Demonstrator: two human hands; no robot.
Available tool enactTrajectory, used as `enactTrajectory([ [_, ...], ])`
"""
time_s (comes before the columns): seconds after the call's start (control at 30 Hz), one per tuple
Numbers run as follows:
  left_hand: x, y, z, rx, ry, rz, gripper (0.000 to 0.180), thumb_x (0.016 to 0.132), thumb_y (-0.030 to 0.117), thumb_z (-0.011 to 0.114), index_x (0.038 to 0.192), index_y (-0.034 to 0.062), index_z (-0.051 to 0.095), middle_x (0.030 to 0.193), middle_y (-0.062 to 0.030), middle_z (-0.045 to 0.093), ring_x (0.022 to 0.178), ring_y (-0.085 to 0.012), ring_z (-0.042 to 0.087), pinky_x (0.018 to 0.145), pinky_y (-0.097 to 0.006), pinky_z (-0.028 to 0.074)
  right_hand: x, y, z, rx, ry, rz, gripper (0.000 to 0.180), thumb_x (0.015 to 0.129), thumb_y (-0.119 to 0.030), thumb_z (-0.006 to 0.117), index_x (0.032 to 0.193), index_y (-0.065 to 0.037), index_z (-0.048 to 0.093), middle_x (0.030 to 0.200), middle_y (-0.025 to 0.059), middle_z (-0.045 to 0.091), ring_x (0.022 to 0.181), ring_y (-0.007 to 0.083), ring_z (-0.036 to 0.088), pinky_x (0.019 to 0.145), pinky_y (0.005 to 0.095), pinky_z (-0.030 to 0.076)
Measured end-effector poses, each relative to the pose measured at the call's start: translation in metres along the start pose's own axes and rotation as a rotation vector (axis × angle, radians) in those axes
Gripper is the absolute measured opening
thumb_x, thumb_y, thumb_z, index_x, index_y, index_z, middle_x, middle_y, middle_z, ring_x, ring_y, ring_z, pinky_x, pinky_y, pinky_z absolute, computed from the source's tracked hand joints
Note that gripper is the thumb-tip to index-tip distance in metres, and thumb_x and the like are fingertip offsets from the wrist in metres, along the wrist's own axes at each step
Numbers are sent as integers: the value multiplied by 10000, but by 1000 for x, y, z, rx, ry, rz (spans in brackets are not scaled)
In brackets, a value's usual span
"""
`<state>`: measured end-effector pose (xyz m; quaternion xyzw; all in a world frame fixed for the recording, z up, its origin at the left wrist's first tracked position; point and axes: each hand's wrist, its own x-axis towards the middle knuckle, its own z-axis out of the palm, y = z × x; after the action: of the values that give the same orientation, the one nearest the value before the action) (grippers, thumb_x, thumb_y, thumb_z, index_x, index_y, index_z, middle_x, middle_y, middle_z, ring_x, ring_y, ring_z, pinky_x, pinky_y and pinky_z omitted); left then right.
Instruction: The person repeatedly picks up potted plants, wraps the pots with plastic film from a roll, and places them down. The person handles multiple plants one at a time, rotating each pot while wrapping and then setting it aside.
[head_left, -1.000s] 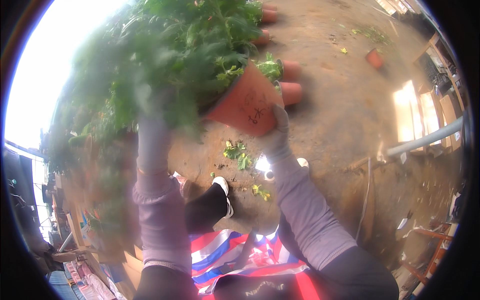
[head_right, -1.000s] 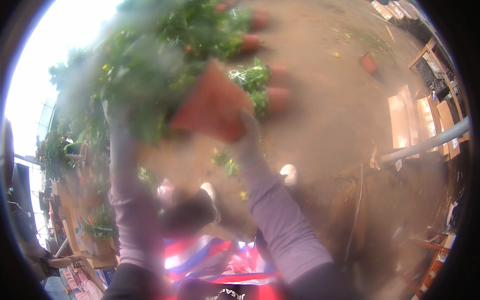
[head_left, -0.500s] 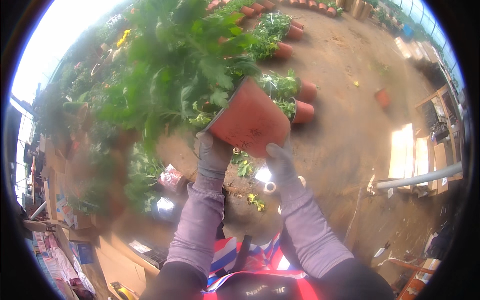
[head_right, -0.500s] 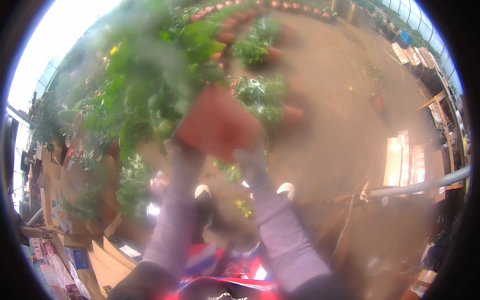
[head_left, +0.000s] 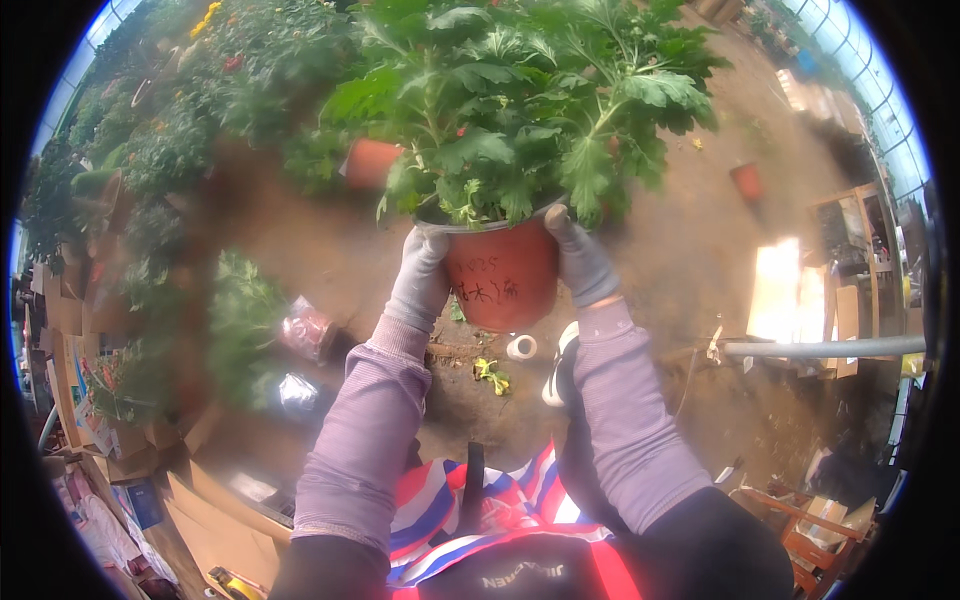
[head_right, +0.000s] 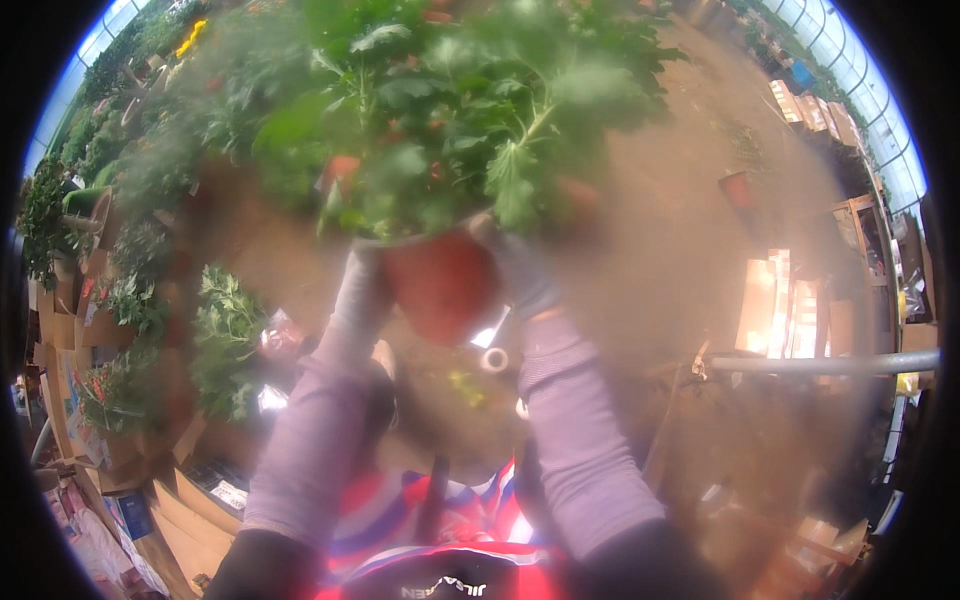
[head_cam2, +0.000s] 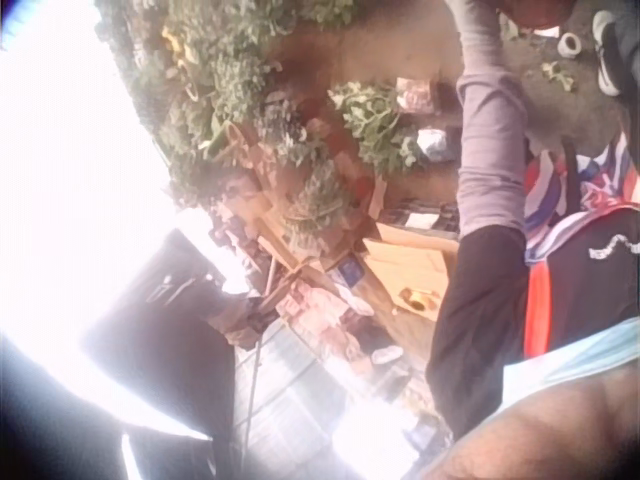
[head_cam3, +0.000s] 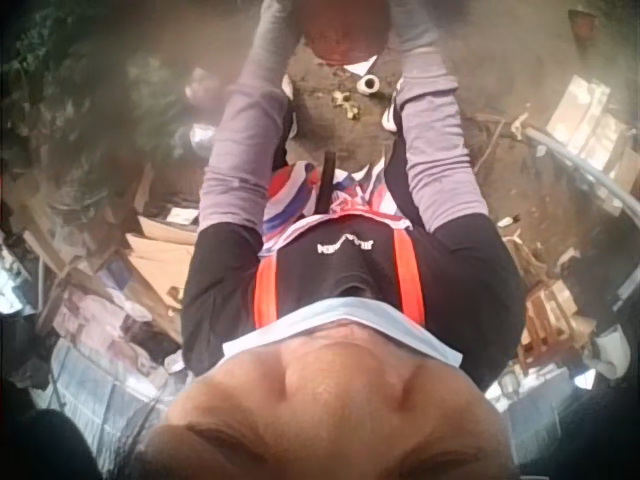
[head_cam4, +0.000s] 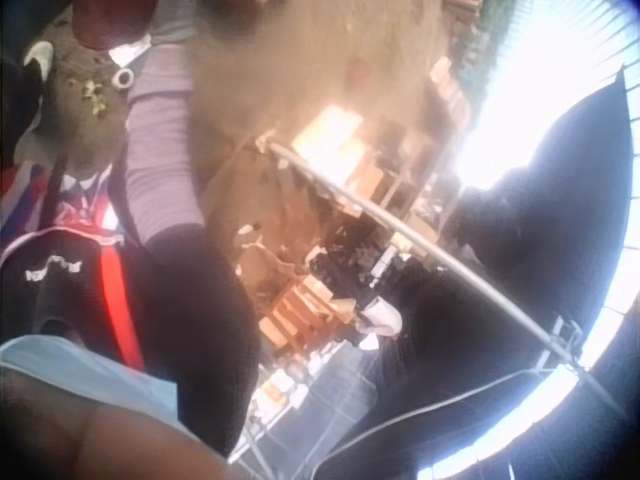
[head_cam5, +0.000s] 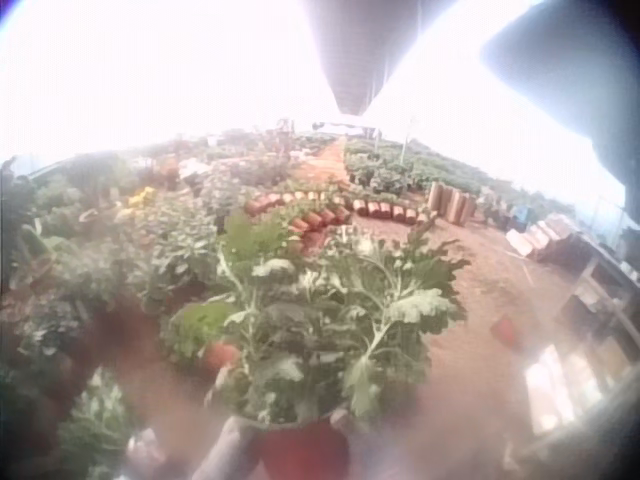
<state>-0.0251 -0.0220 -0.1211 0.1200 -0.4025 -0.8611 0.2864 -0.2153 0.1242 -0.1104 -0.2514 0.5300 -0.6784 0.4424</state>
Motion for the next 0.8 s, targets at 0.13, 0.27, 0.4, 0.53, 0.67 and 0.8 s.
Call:
enactTrajectory([
  [0.13, 8, -19, 7, 25, 203, 9, 831, 828, 564, 807, 1351, -14, 522, 1249, -98, 650, 1074, -199, 669, 951, -353, 543, -2, -1, 5, -9, 91, -112, 483, 932, -440, 766, 1194, -43, 678, 1141, -1, 651, 1046, 119, 586, 948, 304, 477],
  [0.27, 7, -22, 15, 164, 295, 50, 600, 921, 451, 782, 1245, -28, 621, 1108, -49, 686, 958, -134, 641, 845, -300, 541, 1, -9, 13, -252, 159, -342, 380, 986, -290, 714, 1246, -17, 667, 1223, 31, 668, 1115, 133, 605, 973, 327, 482],
  [0.4, 4, -10, 27, 230, 415, 33, 451, 946, 351, 775, 1139, -46, 682, 1009, -37, 708, 871, -116, 621, 784, -283, 529, 1, 4, 13, -277, 187, -354, 282, 1018, -136, 641, 1263, 3, 659, 1246, 53, 689, 1134, 144, 629, 987, 338, 485],
  [0.53, 7, -4, 32, 255, 438, 101, 362, 916, 246, 809, 1086, -56, 703, 975, -48, 718, 846, -111, 621, 796, -265, 515, -6, 16, 1, -565, 254, -379, 327, 1034, -163, 625, 1317, 0, 642, 1199, 42, 705, 1091, 139, 643, 967, 303, 487],
  [0.67, 11, -17, 18, 177, 520, -63, 282, 914, 178, 795, 1055, -48, 702, 954, -50, 717, 821, -133, 636, 804, -272, 507, -19, 2, -10, -93, 90, -169, 443, 1041, -275, 637, 1385, 3, 598, 1196, 36, 692, 1089, 138, 621, 978, 283, 474],
  [0.8, 14, -38, -5, 147, 388, -58, 201, 965, 152, 712, 1022, -40, 703, 933, -54, 711, 827, -164, 656, 779, -298, 522, -25, -16, 1, -176, 51, -177, 570, 1009, -397, 674, 1405, 2, 576, 1203, 28, 674, 1095, 140, 602, 995, 286, 464],
])
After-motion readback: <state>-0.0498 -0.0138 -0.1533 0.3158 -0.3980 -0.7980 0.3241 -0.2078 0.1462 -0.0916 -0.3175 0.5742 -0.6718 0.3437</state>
